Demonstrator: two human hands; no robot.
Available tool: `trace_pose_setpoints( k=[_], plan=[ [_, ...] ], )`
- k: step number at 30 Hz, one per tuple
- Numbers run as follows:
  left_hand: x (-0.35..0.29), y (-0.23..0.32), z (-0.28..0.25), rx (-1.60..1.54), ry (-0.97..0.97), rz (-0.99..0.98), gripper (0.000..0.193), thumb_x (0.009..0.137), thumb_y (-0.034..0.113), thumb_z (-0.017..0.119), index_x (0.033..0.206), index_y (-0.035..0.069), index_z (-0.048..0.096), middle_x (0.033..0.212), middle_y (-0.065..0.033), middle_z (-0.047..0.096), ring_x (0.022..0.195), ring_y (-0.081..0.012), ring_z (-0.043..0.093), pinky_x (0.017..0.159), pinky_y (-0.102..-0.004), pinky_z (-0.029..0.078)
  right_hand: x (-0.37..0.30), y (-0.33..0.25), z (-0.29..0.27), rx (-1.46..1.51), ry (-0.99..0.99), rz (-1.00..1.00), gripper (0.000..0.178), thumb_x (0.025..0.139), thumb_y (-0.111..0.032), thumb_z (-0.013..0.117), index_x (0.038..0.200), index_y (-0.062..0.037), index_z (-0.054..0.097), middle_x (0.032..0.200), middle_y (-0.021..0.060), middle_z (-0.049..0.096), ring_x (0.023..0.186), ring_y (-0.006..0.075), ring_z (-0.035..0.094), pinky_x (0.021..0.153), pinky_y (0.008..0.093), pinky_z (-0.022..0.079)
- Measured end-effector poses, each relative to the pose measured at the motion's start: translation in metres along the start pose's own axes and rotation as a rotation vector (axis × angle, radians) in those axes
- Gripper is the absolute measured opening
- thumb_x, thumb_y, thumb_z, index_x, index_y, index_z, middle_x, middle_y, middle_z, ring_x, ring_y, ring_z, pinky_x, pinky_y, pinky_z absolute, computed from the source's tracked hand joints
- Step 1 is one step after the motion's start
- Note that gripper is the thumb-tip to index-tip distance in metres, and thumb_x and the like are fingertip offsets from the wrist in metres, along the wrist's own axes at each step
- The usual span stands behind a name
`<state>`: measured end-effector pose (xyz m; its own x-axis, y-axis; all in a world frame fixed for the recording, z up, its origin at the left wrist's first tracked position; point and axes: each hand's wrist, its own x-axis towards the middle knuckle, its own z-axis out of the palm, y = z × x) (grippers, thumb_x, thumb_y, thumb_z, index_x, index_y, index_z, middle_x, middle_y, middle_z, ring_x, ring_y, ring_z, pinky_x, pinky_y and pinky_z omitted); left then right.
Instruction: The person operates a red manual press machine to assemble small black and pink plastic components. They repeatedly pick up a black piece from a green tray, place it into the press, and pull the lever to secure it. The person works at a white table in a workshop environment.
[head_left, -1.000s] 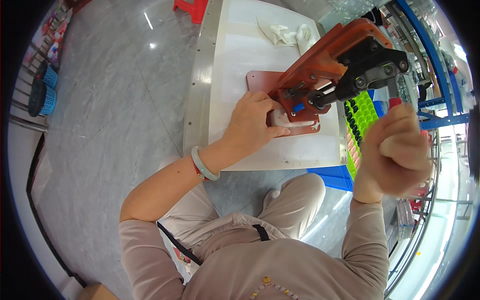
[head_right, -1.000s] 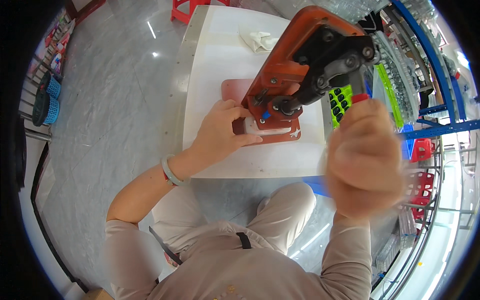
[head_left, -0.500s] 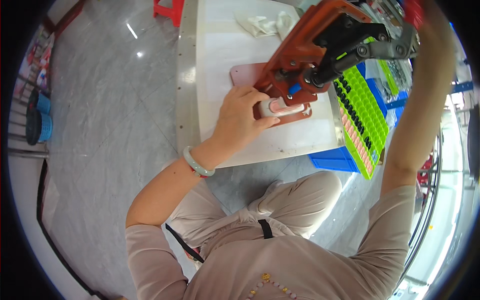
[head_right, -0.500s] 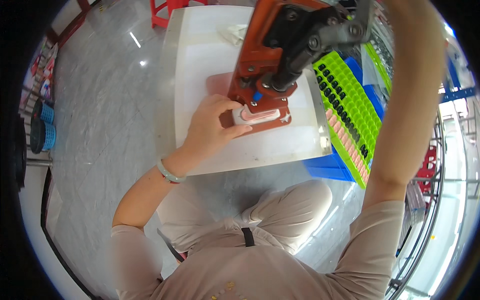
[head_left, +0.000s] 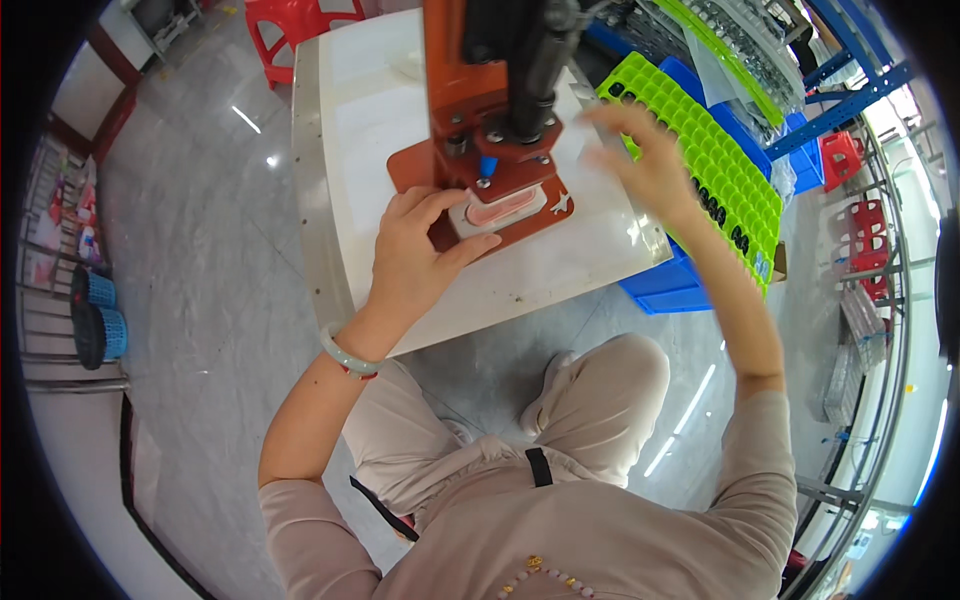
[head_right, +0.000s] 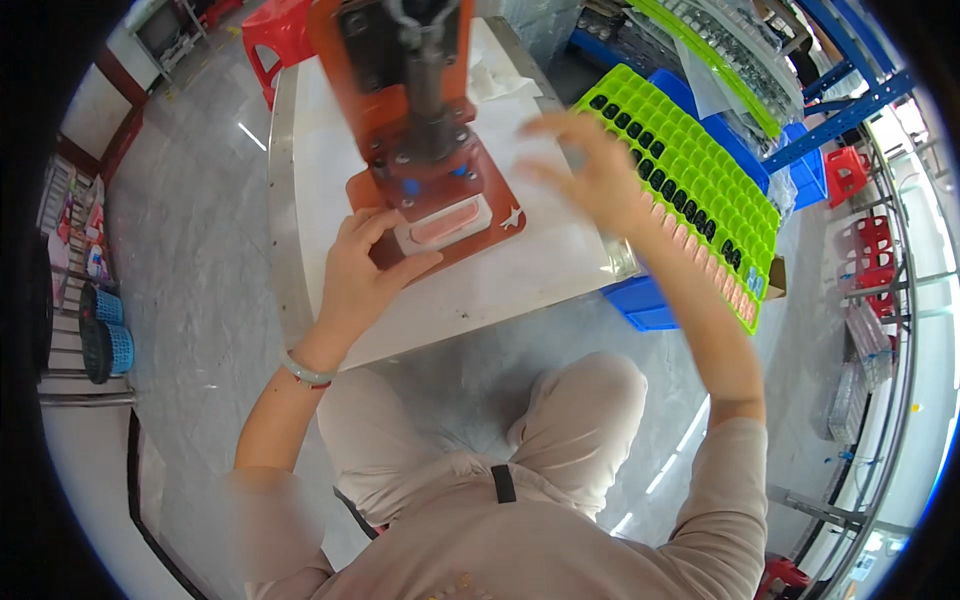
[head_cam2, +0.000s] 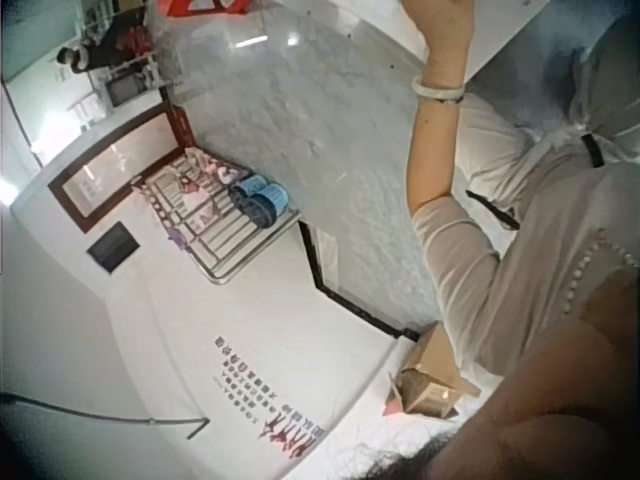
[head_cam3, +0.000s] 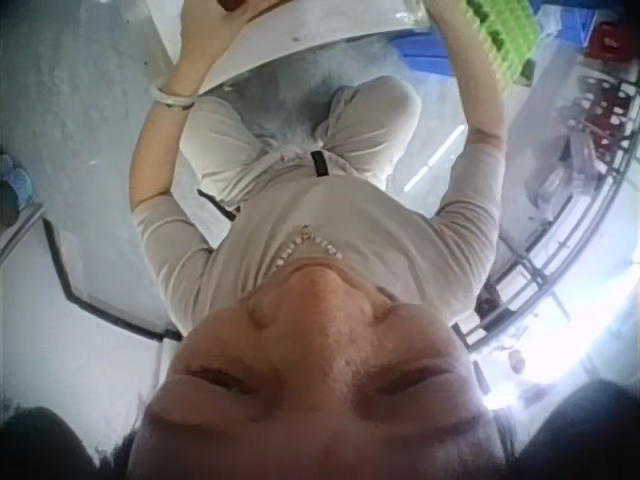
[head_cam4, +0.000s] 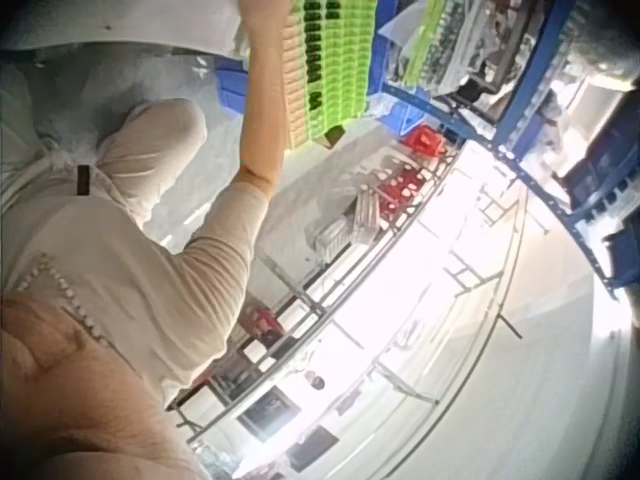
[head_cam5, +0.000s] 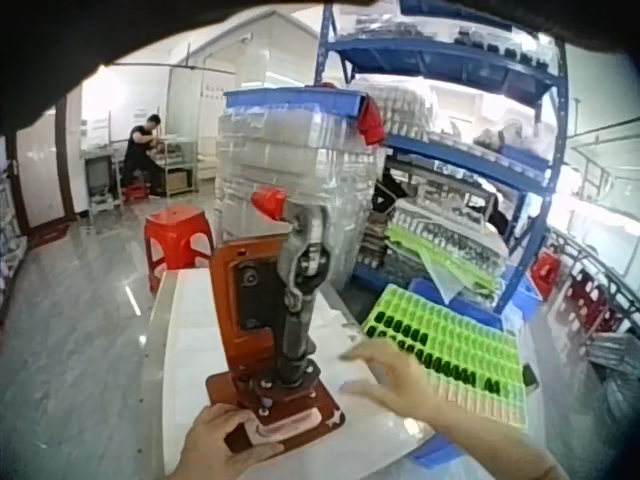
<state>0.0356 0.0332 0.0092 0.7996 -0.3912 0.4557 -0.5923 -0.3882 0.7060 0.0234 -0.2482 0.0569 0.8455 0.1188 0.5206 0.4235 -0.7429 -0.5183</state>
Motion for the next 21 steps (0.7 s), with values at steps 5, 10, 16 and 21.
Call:
trace_pose_setpoints(
  k=[5,10,16,21],
  plan=[
    [0.005,0.001,0.003,0.005,-0.061,-0.051,0.042,0.066,0.019,0.085,0.094,0.000,0.061,0.087,-0.0113,0.057,0.084,-0.0285,0.053,0.075,-0.0352,0.044,-0.028,-0.009,0.060,0.348,-0.050,-0.146,0.026,0.074,-0.014,0.078,0.099,-0.0085,0.070,0.102,0.0071,0.067,0.106,0.0251,0.057,0.091,0.0376,0.045],
    [-0.002,-0.001,0.000,-0.187,-0.095,-0.252,0.047,0.071,0.005,0.080,0.114,0.003,0.062,0.106,-0.0046,0.057,0.095,-0.0184,0.054,0.085,-0.0292,0.042,-0.020,-0.012,0.040,0.466,-0.060,-0.235,0.014,0.077,-0.007,0.073,0.092,-0.0078,0.073,0.099,0.0048,0.069,0.104,0.0237,0.058,0.088,0.0336,0.046],
    [-0.003,0.004,-0.004,-0.231,-0.117,-0.325,0.051,0.072,-0.003,0.076,0.120,0.004,0.061,0.118,-0.0034,0.053,0.103,-0.0155,0.054,0.087,-0.0274,0.042,-0.062,0.071,-0.070,0.299,0.230,0.050,0.014,0.085,-0.002,0.067,0.097,-0.0068,0.072,0.111,0.0083,0.068,0.092,0.0229,0.067,0.081,0.0318,0.053],
    [-0.002,0.001,-0.003,-0.265,-0.117,-0.303,0.050,0.071,0.000,0.078,0.119,0.002,0.061,0.123,-0.0057,0.055,0.110,-0.0182,0.055,0.093,-0.0314,0.043,-0.081,0.209,-0.090,0.097,-0.139,0.240,0.011,0.085,-0.003,0.064,0.095,-0.0027,0.070,0.111,0.0093,0.067,0.093,0.0263,0.067,0.081,0.0333,0.053]
  ],
)
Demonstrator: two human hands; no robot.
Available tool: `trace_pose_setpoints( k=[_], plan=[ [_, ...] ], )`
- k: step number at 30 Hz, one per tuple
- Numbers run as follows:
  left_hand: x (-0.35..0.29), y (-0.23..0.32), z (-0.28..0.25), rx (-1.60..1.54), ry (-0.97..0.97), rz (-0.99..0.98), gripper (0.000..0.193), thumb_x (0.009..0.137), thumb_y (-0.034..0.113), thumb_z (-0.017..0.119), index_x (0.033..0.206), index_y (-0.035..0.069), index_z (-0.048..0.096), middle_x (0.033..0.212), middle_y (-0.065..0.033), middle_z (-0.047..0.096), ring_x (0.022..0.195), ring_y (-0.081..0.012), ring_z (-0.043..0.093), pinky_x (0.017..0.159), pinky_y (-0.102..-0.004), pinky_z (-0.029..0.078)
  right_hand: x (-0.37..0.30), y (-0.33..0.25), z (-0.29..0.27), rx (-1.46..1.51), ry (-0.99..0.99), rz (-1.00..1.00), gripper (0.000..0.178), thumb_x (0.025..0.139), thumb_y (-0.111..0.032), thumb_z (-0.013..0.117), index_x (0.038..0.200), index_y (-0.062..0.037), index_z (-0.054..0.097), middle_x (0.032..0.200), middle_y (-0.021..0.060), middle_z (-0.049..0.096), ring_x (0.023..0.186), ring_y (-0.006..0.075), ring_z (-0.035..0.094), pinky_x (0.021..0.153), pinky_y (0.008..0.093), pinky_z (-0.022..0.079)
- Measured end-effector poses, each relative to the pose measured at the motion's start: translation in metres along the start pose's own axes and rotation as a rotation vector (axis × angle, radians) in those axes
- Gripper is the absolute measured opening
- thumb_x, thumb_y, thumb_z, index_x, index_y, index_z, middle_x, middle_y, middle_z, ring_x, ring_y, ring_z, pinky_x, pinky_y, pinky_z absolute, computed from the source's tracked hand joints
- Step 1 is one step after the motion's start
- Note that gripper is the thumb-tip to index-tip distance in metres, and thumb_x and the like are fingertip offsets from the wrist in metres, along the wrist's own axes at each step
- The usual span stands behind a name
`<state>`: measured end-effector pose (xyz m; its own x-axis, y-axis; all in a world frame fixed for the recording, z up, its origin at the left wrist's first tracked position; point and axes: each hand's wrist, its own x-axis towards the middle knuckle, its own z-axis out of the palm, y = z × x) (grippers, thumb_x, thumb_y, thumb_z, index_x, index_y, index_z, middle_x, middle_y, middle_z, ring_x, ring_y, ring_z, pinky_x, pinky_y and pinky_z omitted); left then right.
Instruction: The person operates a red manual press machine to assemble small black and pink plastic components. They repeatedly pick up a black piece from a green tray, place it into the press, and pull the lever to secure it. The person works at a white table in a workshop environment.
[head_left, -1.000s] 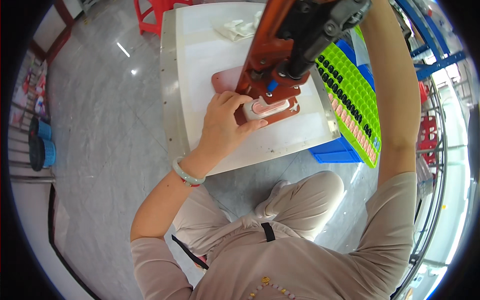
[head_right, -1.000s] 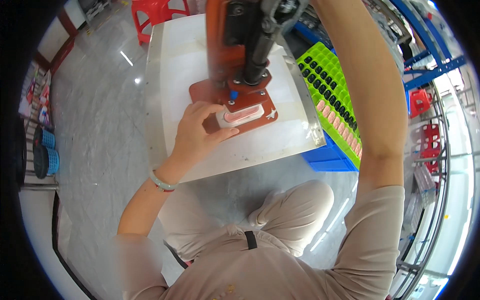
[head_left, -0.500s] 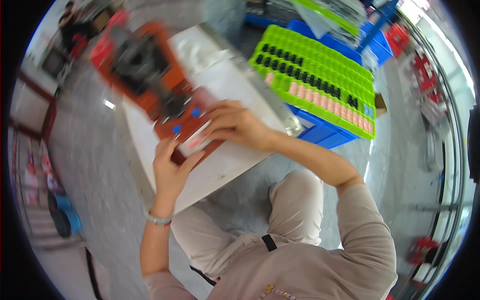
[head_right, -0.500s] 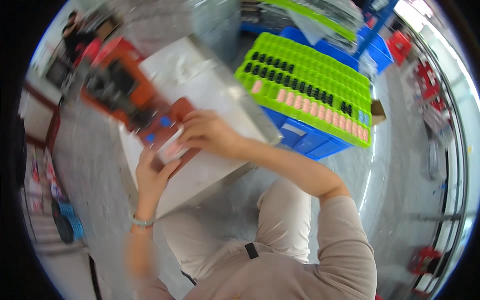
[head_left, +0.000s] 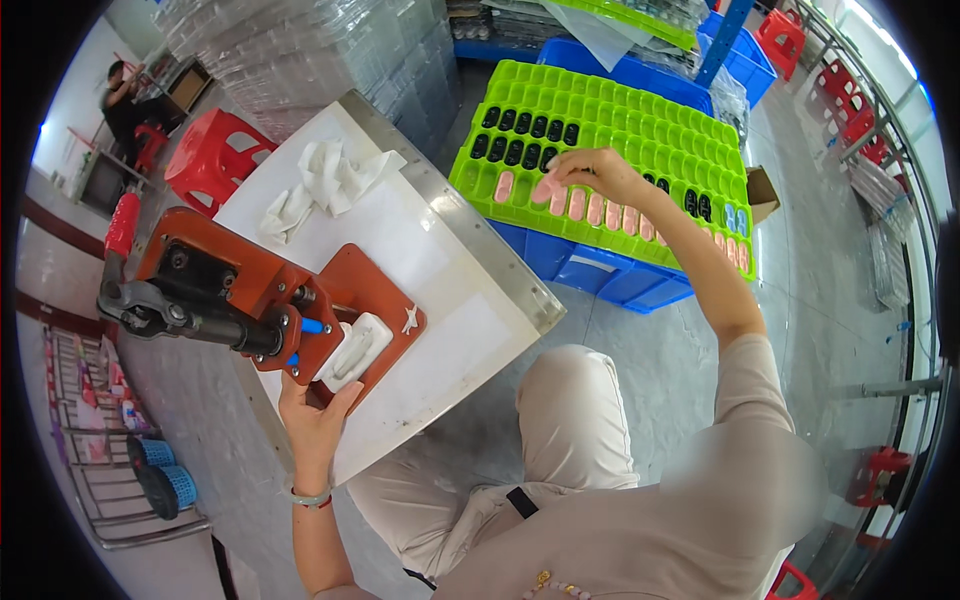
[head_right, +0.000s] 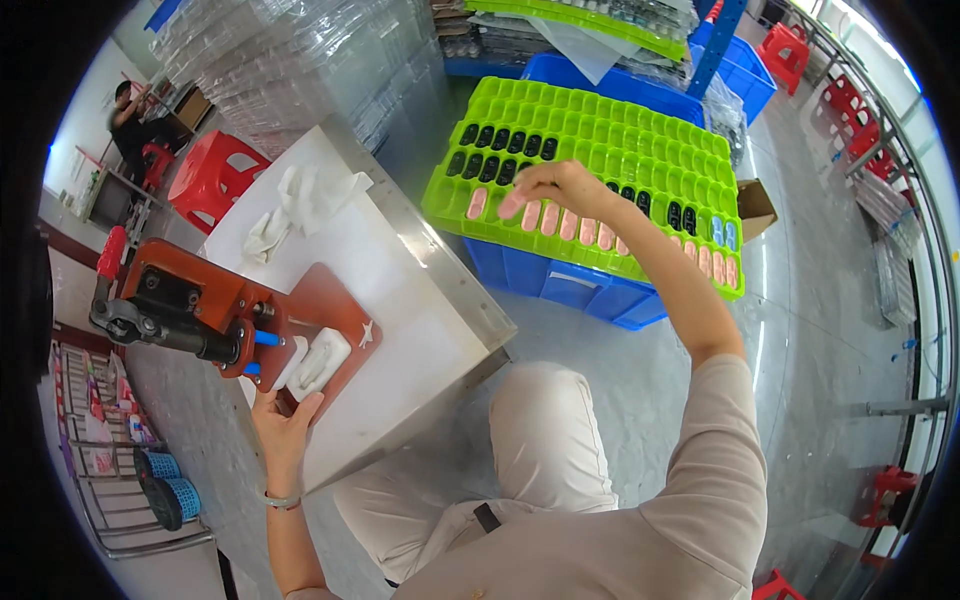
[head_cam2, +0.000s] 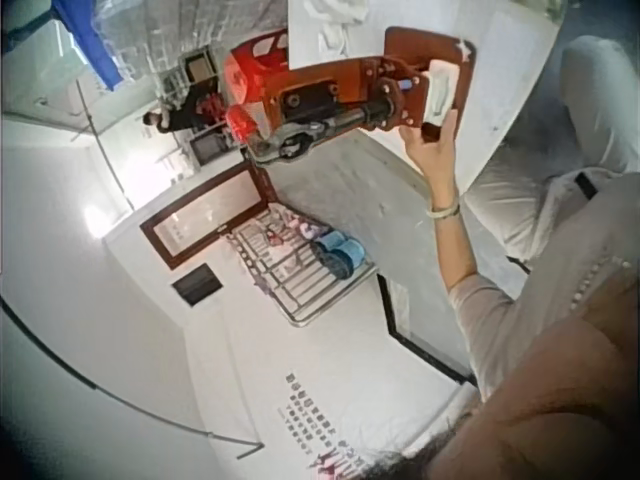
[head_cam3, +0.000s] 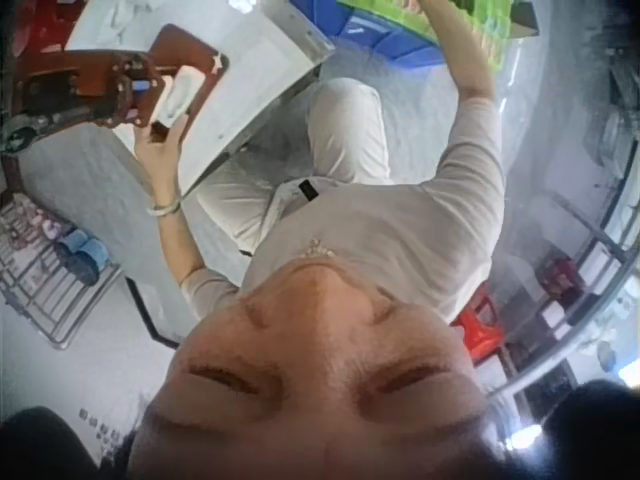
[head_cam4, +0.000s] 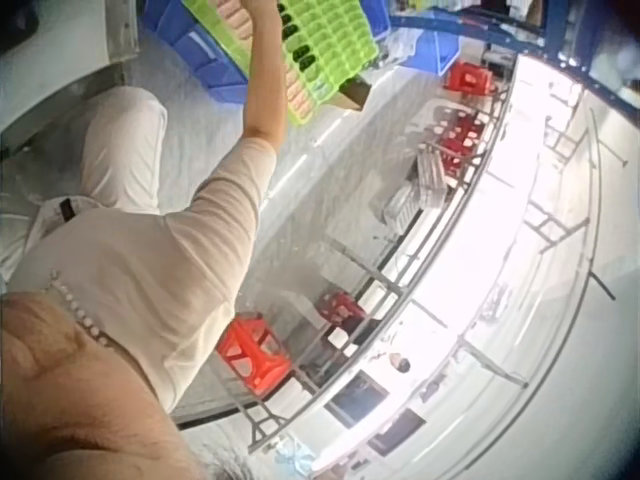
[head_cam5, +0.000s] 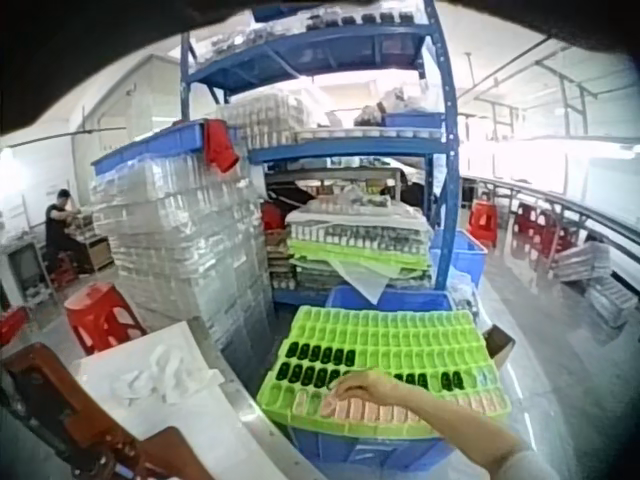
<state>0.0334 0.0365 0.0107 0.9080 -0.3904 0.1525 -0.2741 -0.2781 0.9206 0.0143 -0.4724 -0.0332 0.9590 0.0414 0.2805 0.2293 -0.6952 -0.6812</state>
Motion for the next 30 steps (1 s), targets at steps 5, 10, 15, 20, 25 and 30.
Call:
trace_pose_setpoints(
  k=[5,10,15,20,25,30],
  plan=[
    [0.001,-0.003,-0.005,0.108,0.024,0.002,0.051,0.069,0.001,0.081,0.117,0.000,0.061,0.117,-0.0080,0.060,0.108,-0.0188,0.057,0.094,-0.0336,0.044,0.025,0.061,0.024,-0.073,-0.185,-0.080,0.012,0.082,-0.002,0.066,0.093,-0.0026,0.070,0.103,0.0102,0.067,0.097,0.0286,0.064,0.084,0.0351,0.051],
    [-0.005,-0.001,-0.008,0.088,0.018,-0.124,0.055,0.068,-0.001,0.083,0.116,-0.002,0.058,0.114,-0.0095,0.062,0.101,-0.0189,0.061,0.090,-0.0328,0.048,0.024,0.053,0.015,-0.043,-0.140,-0.096,0.013,0.079,-0.002,0.069,0.092,-0.0025,0.069,0.104,0.0116,0.066,0.094,0.0292,0.063,0.083,0.0371,0.051],
    [-0.012,-0.010,-0.007,0.009,0.093,-0.164,0.065,0.066,-0.003,0.079,0.125,-0.003,0.052,0.122,-0.0103,0.058,0.113,-0.0219,0.057,0.099,-0.0351,0.045,-0.002,0.028,0.018,-0.124,0.075,-0.099,0.012,0.083,-0.005,0.069,0.094,-0.0008,0.068,0.101,0.0117,0.065,0.088,0.0283,0.064,0.078,0.0344,0.052],
    [-0.014,-0.010,-0.009,0.047,0.133,-0.129,0.064,0.068,-0.001,0.080,0.125,-0.003,0.051,0.121,-0.0117,0.058,0.113,-0.0227,0.057,0.099,-0.0356,0.045,-0.011,0.011,0.065,-0.559,0.150,0.061,0.021,0.087,-0.023,0.065,0.080,-0.0039,0.061,0.082,0.0109,0.050,0.077,0.0293,0.064,0.061,0.0415,0.053],
    [-0.011,-0.006,-0.008,0.064,0.107,-0.153,0.068,0.067,-0.002,0.081,0.126,-0.004,0.048,0.120,-0.0129,0.058,0.110,-0.0229,0.059,0.097,-0.0363,0.047,0.002,0.005,0.101,-0.763,0.161,0.102,0.022,0.086,-0.024,0.066,0.081,-0.0032,0.060,0.085,0.0123,0.052,0.076,0.0300,0.063,0.059,0.0423,0.052],
    [-0.011,-0.008,-0.013,0.163,0.040,-0.094,0.068,0.066,-0.004,0.083,0.124,-0.005,0.048,0.119,-0.0145,0.059,0.106,-0.0221,0.061,0.092,-0.0353,0.051,0.018,-0.014,0.102,-0.639,0.057,0.275,0.017,0.085,-0.020,0.064,0.085,-0.0032,0.062,0.088,0.0106,0.054,0.084,0.0289,0.063,0.064,0.0434,0.051]
  ],
)
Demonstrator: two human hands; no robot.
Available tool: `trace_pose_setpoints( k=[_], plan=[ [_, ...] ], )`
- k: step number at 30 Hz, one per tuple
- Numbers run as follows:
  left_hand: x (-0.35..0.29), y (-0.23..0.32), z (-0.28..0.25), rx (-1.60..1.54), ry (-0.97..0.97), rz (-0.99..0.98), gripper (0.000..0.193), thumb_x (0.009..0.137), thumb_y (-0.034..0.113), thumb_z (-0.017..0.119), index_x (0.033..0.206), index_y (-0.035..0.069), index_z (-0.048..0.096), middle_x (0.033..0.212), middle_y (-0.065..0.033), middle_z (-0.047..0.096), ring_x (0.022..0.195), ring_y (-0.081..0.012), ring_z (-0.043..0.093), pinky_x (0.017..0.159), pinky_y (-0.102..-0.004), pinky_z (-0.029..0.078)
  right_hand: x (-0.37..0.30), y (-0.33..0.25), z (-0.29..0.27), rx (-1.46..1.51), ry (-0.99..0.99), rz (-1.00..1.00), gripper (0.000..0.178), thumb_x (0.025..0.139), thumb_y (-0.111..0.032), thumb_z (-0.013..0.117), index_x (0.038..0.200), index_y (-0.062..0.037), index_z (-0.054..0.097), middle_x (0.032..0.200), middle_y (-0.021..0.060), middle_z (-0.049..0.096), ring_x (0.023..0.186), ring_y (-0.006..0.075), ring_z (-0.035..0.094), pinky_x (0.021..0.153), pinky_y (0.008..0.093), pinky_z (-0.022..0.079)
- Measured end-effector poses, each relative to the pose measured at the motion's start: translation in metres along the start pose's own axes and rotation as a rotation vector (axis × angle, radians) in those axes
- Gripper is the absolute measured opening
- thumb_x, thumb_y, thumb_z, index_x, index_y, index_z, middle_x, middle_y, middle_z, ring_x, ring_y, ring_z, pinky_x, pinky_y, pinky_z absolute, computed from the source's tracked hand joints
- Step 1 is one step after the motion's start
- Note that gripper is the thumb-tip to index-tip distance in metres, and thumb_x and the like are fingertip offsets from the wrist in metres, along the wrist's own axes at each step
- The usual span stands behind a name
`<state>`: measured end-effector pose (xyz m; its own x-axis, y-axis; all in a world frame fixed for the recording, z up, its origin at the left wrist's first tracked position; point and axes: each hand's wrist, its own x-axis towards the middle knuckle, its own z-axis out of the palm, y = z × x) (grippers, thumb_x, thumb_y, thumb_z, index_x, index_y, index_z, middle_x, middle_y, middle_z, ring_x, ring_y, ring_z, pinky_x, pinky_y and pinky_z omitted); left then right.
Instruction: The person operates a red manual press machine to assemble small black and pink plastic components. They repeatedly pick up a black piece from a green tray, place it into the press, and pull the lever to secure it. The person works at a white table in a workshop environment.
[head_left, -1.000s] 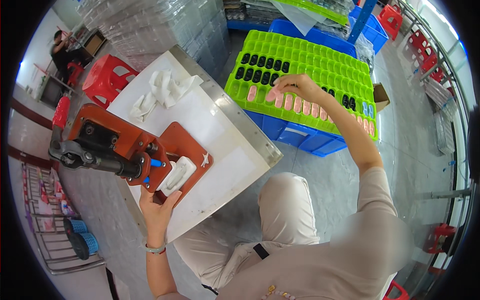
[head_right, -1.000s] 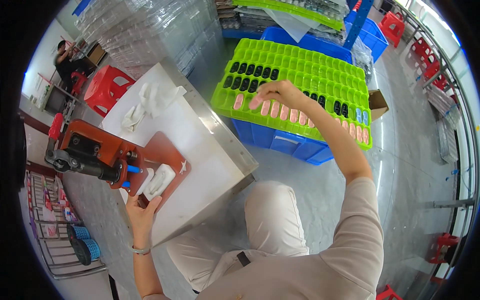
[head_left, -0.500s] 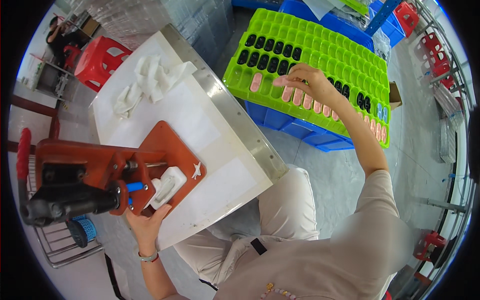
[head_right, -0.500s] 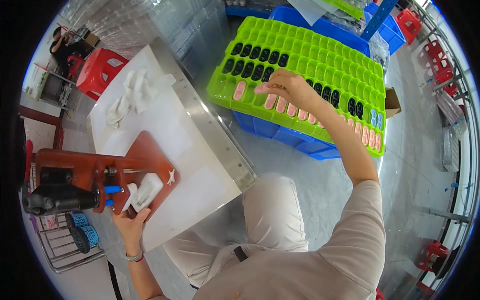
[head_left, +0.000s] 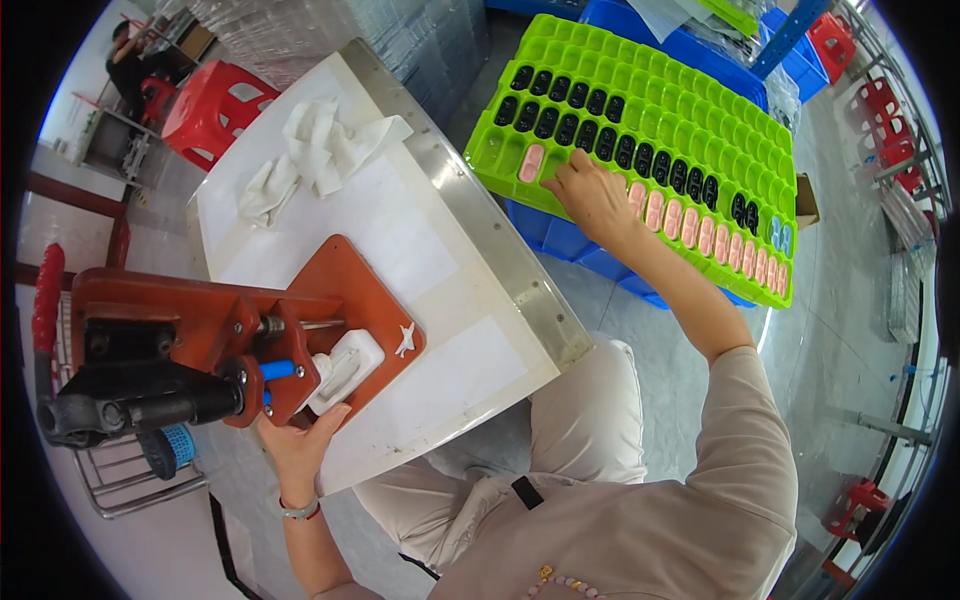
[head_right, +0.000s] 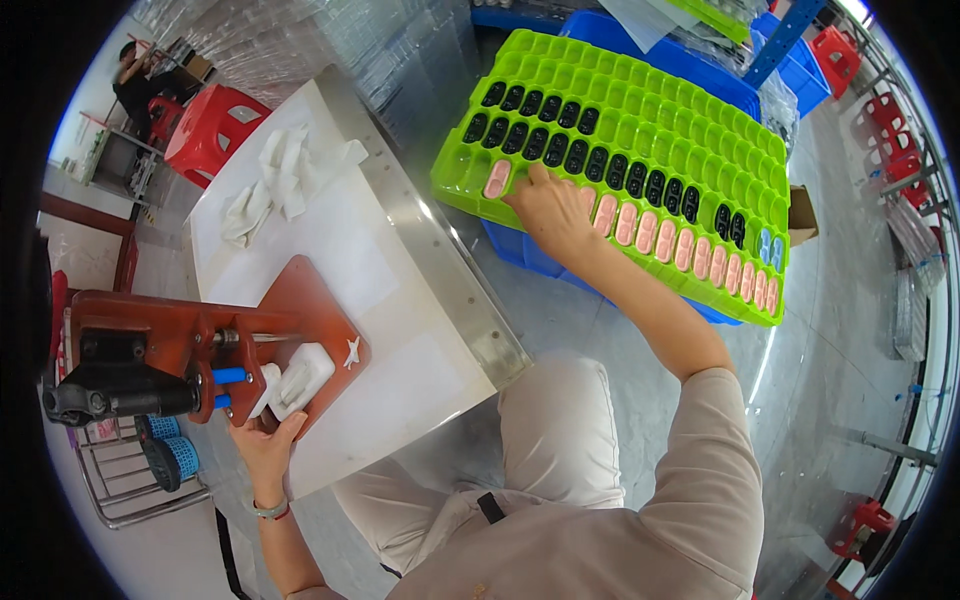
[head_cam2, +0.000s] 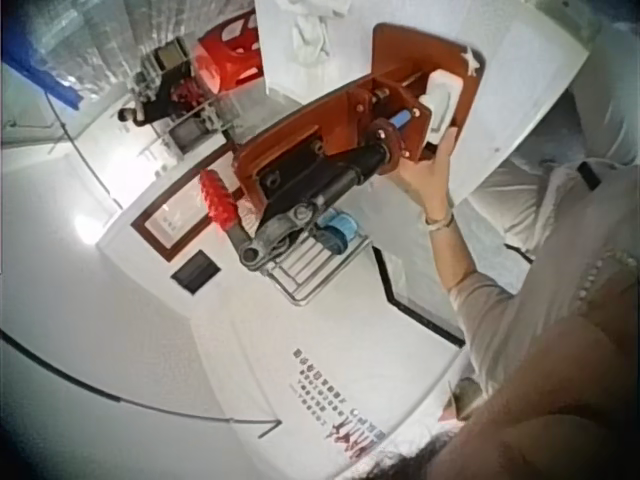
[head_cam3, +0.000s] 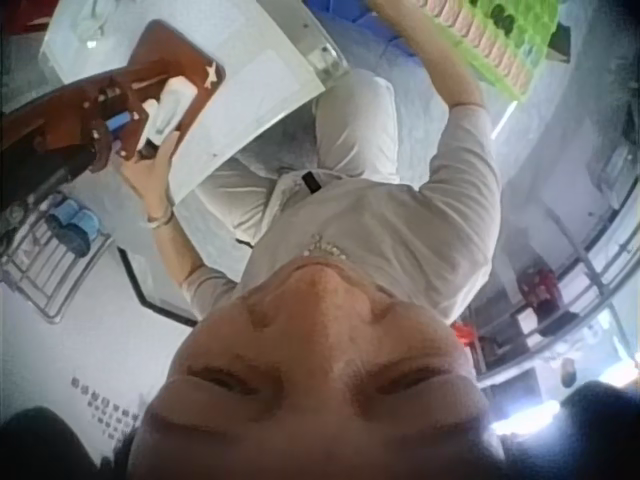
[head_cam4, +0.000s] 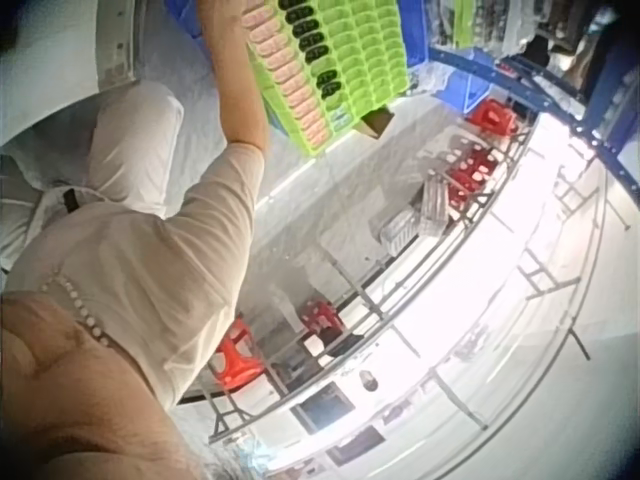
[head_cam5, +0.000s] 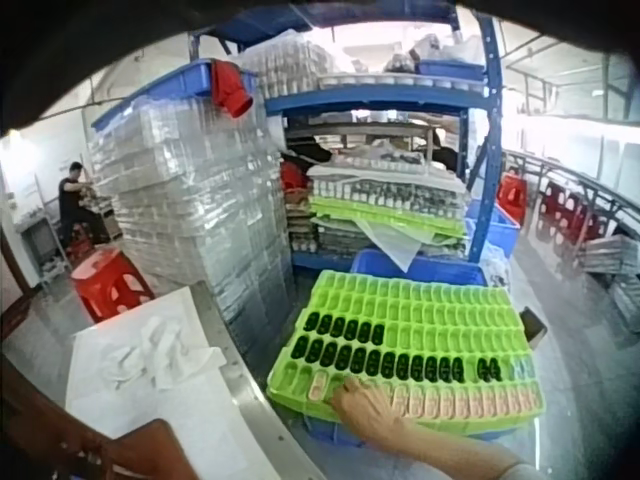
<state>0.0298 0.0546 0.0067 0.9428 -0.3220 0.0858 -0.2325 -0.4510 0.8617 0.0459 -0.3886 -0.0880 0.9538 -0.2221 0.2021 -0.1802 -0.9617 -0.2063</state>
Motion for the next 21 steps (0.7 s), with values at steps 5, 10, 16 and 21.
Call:
trace_pose_setpoints(
  k=[5,10,16,21],
  plan=[
    [0.001,0.008,0.003,-0.087,-0.052,-0.061,0.062,0.068,-0.005,0.080,0.123,-0.004,0.052,0.120,-0.0112,0.060,0.106,-0.0202,0.061,0.092,-0.0336,0.050,0.044,0.019,0.024,-0.125,0.083,-0.646,0.012,0.080,-0.014,0.059,0.088,-0.0074,0.065,0.088,0.0062,0.054,0.092,0.0230,0.058,0.075,0.0357,0.048],
    [0.010,0.026,0.014,-0.198,-0.013,0.013,0.049,0.067,0.001,0.085,0.111,-0.005,0.064,0.104,-0.0091,0.068,0.096,-0.0158,0.063,0.085,-0.0302,0.052,0.063,0.035,0.015,-0.318,-0.036,-0.926,0.012,0.078,-0.012,0.060,0.088,-0.0123,0.068,0.091,0.0027,0.056,0.093,0.0197,0.055,0.078,0.0323,0.046],
    [0.014,0.037,0.012,-0.087,-0.026,0.116,0.050,0.068,0.006,0.086,0.112,-0.004,0.064,0.107,-0.0106,0.067,0.096,-0.0179,0.065,0.087,-0.0311,0.051,0.084,0.039,-0.003,-0.198,-0.057,-1.079,0.016,0.077,-0.011,0.060,0.091,-0.0120,0.066,0.087,0.0037,0.055,0.091,0.0216,0.056,0.079,0.0321,0.046],
    [0.014,0.020,0.004,0.089,0.009,0.250,0.055,0.062,0.021,0.090,0.107,0.000,0.067,0.099,-0.0106,0.066,0.088,-0.0216,0.062,0.079,-0.0318,0.050,0.071,0.031,-0.071,0.040,0.084,-0.991,0.022,0.078,-0.009,0.059,0.099,-0.0092,0.066,0.105,0.0073,0.062,0.098,0.0256,0.059,0.084,0.0348,0.048]
  ],
)
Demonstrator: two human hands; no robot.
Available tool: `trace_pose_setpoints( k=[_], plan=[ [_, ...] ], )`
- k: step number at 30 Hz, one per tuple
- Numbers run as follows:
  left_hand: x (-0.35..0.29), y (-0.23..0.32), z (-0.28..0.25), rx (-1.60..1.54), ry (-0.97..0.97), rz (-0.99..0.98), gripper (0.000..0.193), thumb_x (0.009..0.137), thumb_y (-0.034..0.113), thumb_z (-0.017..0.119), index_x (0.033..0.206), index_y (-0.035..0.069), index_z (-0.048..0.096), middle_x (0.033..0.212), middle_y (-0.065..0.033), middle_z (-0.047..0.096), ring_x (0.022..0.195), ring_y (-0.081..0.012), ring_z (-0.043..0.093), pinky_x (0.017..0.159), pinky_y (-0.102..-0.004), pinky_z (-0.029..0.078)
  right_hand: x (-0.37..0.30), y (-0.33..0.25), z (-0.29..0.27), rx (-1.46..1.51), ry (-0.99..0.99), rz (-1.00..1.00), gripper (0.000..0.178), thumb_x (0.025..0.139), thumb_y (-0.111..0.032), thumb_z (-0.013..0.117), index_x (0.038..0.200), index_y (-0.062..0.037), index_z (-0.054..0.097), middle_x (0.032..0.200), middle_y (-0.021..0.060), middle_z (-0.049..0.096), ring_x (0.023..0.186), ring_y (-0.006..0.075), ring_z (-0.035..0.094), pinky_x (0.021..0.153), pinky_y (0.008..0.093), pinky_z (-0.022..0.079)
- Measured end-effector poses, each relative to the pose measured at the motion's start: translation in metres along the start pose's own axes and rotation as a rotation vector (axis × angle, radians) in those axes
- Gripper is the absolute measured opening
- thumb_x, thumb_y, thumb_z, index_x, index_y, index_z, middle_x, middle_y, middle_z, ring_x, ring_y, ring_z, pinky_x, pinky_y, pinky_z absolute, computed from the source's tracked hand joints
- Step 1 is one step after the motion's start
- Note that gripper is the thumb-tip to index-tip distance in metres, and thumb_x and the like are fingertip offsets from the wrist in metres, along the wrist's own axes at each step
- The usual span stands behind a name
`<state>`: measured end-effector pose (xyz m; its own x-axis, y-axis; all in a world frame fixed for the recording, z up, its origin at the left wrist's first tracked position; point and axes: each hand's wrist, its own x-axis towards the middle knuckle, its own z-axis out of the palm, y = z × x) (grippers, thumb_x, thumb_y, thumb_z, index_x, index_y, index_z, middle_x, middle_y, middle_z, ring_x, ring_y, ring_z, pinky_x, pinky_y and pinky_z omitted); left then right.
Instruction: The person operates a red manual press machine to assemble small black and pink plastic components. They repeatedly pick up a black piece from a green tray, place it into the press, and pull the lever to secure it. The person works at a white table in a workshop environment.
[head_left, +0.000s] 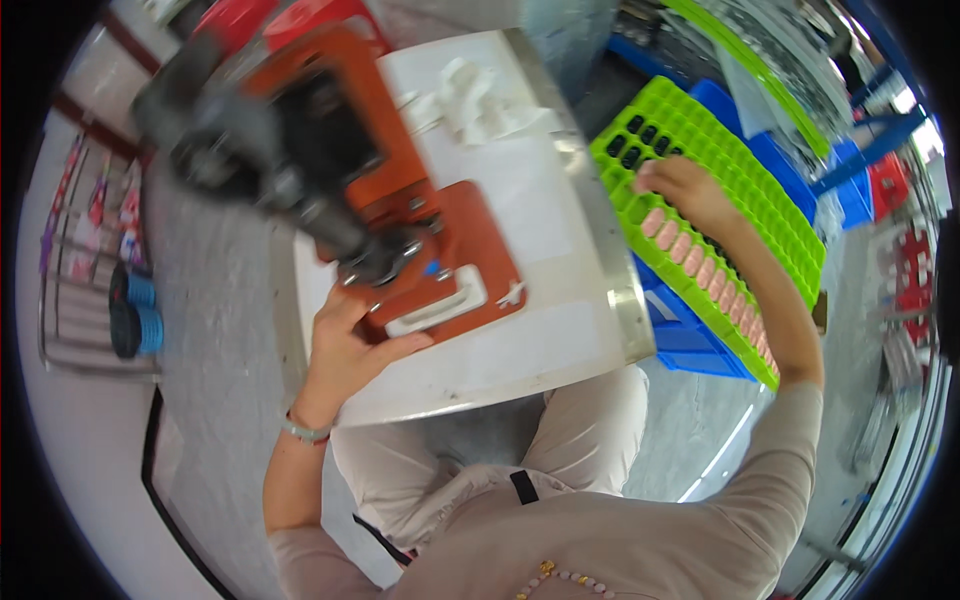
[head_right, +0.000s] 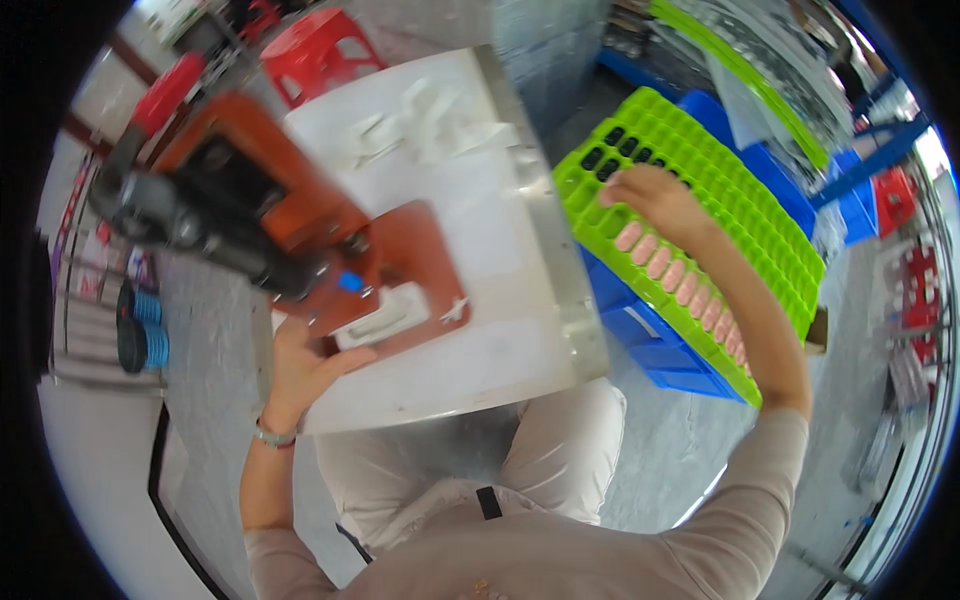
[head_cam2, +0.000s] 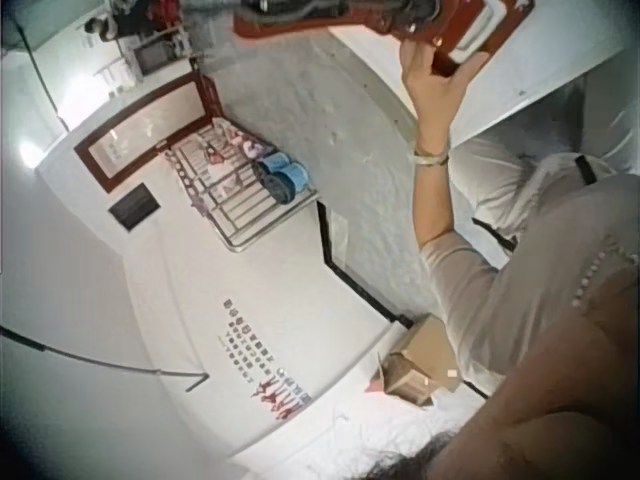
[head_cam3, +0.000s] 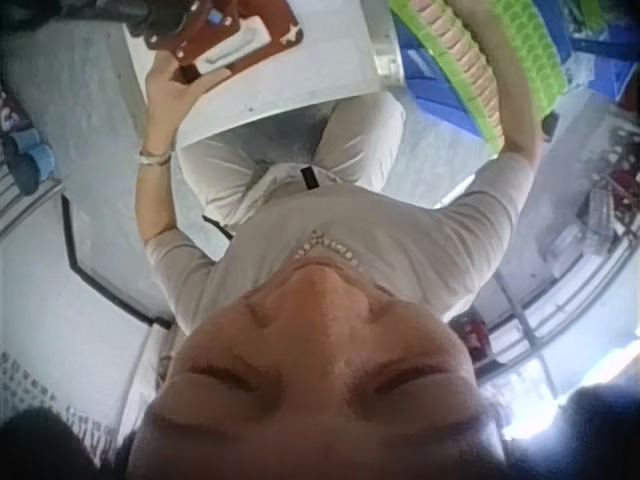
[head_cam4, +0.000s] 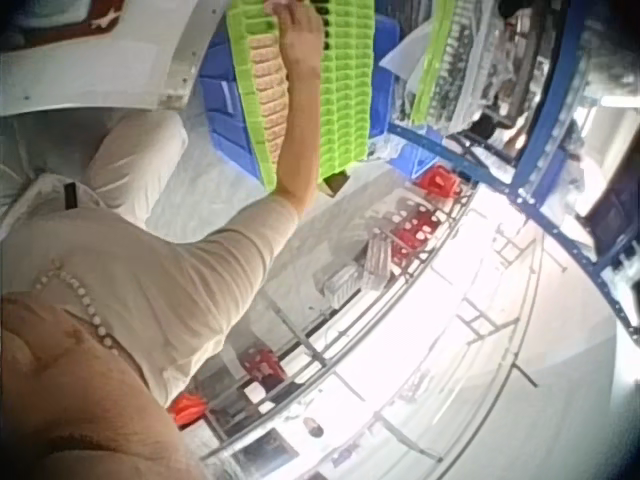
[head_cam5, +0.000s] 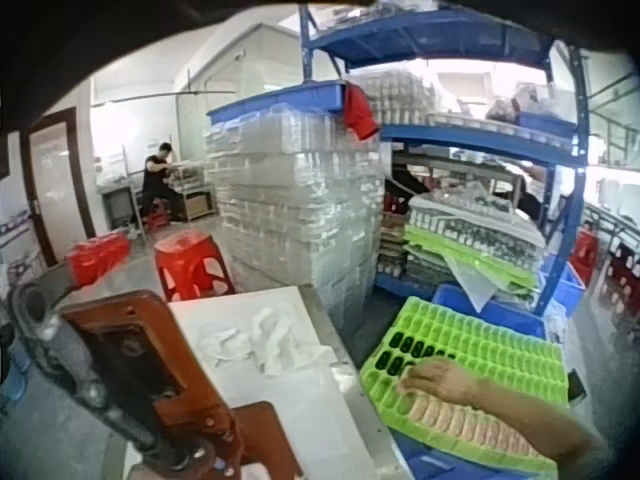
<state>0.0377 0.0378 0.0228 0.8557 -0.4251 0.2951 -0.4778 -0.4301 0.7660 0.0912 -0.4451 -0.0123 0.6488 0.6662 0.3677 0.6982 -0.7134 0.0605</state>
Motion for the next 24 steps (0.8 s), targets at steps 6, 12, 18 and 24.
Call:
trace_pose_setpoints(
  k=[6,12,18,24],
  plan=[
    [0.000,0.001,-0.005,0.057,0.184,0.165,0.052,0.054,0.024,0.094,0.093,0.001,0.068,0.088,-0.0082,0.064,0.073,-0.0169,0.057,0.062,-0.0252,0.047,0.033,-0.101,-0.086,0.070,0.029,-0.290,0.014,0.077,-0.007,0.067,0.089,-0.0011,0.064,0.094,0.0078,0.063,0.083,0.0241,0.062,0.067,0.0334,0.048],
    [-0.015,0.038,-0.030,-0.129,-0.108,0.042,0.054,0.056,0.023,0.093,0.101,0.004,0.070,0.092,-0.0066,0.067,0.078,-0.0156,0.060,0.067,-0.0263,0.049,0.120,-0.197,-0.059,0.068,0.424,-0.915,0.014,0.075,-0.008,0.065,0.088,-0.0030,0.063,0.089,0.0009,0.055,0.075,0.0146,0.055,0.067,0.0282,0.047],
    [-0.031,0.050,-0.014,-0.557,-0.319,0.047,0.044,0.065,0.010,0.086,0.105,0.002,0.069,0.103,-0.0083,0.068,0.090,-0.0179,0.064,0.079,-0.0312,0.052,0.145,-0.217,-0.054,0.077,0.430,-1.090,0.020,0.070,-0.003,0.064,0.089,-0.0085,0.065,0.092,0.0004,0.053,0.074,0.0131,0.054,0.065,0.0281,0.045],
    [-0.045,0.034,-0.018,-0.604,-0.148,-0.055,0.033,0.076,0.004,0.078,0.107,0.001,0.068,0.100,-0.0071,0.067,0.091,-0.0139,0.065,0.078,-0.0294,0.055,0.134,-0.208,-0.066,0.111,0.371,-0.862,0.022,0.070,-0.003,0.066,0.092,-0.0051,0.067,0.093,0.0050,0.058,0.078,0.0176,0.059,0.065,0.0307,0.047]
  ],
)
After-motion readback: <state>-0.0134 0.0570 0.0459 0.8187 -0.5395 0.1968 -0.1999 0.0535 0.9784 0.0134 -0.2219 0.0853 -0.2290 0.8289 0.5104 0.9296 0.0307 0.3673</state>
